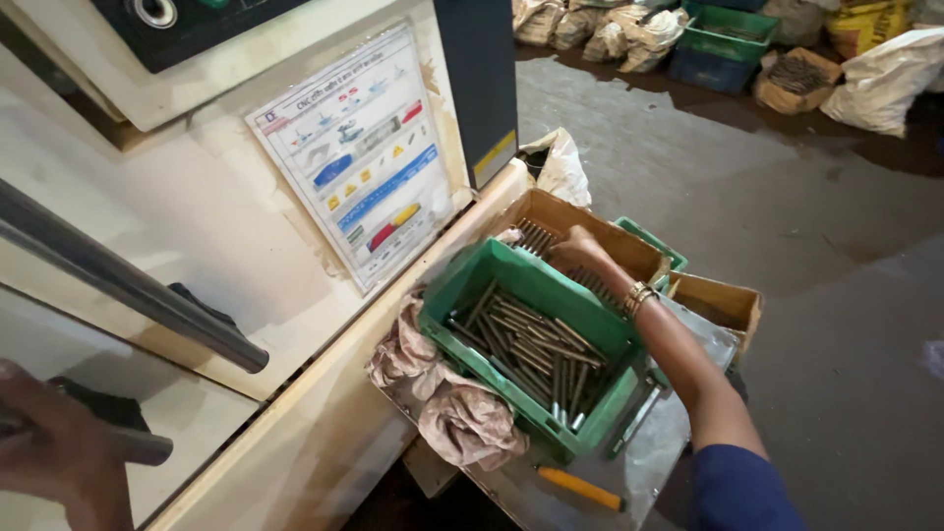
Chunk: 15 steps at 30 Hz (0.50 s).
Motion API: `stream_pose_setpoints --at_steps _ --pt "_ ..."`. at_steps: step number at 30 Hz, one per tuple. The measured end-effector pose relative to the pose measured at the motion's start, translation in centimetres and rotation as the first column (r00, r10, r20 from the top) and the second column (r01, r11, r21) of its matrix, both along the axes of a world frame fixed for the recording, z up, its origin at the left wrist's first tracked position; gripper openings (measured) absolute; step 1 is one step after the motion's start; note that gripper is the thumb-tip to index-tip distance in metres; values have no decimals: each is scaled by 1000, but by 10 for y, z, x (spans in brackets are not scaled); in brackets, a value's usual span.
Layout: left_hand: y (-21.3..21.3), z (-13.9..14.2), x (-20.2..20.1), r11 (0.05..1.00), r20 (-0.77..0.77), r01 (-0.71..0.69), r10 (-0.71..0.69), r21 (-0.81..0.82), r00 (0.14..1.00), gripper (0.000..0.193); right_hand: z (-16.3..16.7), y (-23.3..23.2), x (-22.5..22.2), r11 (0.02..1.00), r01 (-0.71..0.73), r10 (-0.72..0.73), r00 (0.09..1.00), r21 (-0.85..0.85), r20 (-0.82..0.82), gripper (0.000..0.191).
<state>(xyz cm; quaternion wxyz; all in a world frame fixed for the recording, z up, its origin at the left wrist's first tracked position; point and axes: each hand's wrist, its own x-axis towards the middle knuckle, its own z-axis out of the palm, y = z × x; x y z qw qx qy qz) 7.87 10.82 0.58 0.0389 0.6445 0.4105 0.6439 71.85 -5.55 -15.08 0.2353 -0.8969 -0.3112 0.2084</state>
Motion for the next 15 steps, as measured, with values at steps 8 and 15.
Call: stream_pose_setpoints --at_steps 8,15 --pt "-1 13 7 976 -45 -61 72 210 996 28 -12 -1 -2 972 -229 209 943 48 261 41" --pt "-17 36 -7 986 24 -70 67 154 997 54 62 -20 -71 960 -208 87 859 189 504 48"
